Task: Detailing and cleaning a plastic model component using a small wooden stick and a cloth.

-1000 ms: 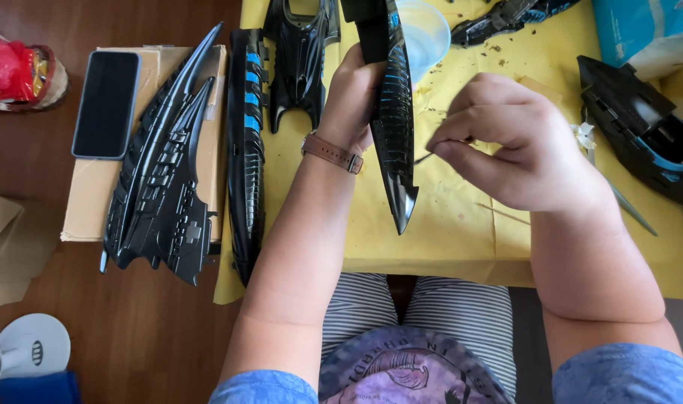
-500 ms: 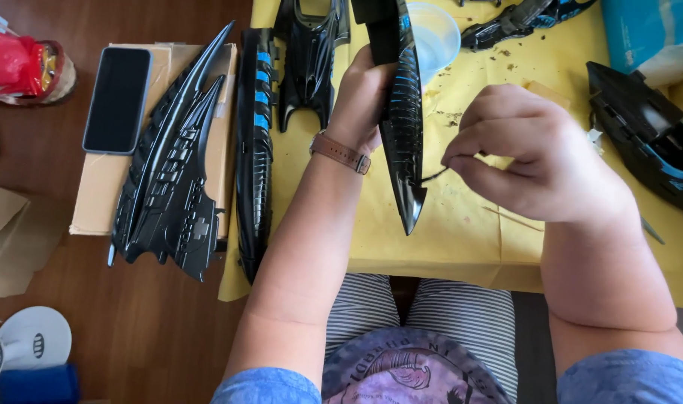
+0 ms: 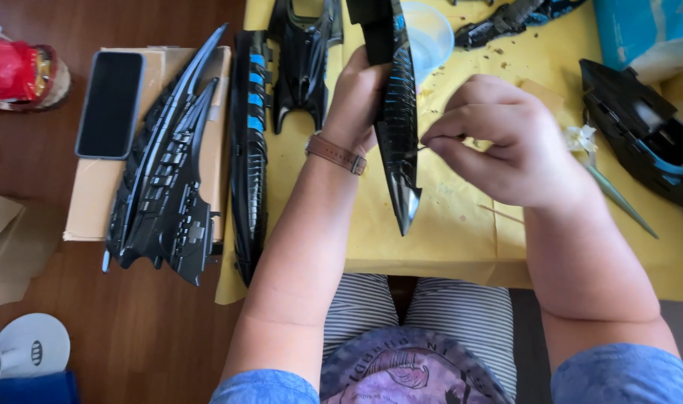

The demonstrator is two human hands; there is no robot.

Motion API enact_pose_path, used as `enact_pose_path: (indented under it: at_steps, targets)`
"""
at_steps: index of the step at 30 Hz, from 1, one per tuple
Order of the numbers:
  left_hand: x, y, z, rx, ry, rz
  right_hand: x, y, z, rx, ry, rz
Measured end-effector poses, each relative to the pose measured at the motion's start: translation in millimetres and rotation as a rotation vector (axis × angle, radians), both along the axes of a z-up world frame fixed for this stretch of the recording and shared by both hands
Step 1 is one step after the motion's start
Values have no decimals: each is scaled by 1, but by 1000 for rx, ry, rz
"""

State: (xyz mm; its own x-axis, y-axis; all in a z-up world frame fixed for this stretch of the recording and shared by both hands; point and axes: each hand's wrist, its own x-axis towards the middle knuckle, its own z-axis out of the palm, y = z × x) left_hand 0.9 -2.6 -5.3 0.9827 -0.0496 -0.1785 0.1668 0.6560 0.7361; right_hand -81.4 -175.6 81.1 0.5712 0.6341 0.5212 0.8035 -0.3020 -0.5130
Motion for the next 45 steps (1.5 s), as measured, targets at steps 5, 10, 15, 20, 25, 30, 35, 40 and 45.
enact_pose_path:
  at_steps: [5,10,15,20,25,30,35,40,45]
  targets:
    - [0,4,1,9,14,6,0,2,0,18,-4,-18]
    - [-6,0,8,11,-12,-5,2,0,-7,42,9,61]
    - [-4,-1,-2,-47,-38,-22,13,-9,-15,77,45,14]
    - [-5,0,-3,4,-16,-79,27,-13,-30,88,28,-125]
    - [-9,-3,1,31,3,-145,45,-12,-54,234,57,-298]
    - [-1,-3,-12,45,16,-202,52,-11,-56,258,-77,-354]
    - [5,-3,-24,-62,16,-227,40,-13,-41,160,-381,-347]
    - [0,-2,-19,-39,-35,-233,18,-15,-29,96,-244,-96]
    - [-5,-3,-8,-5,-16,-224,23,-19,-31,104,-224,-134]
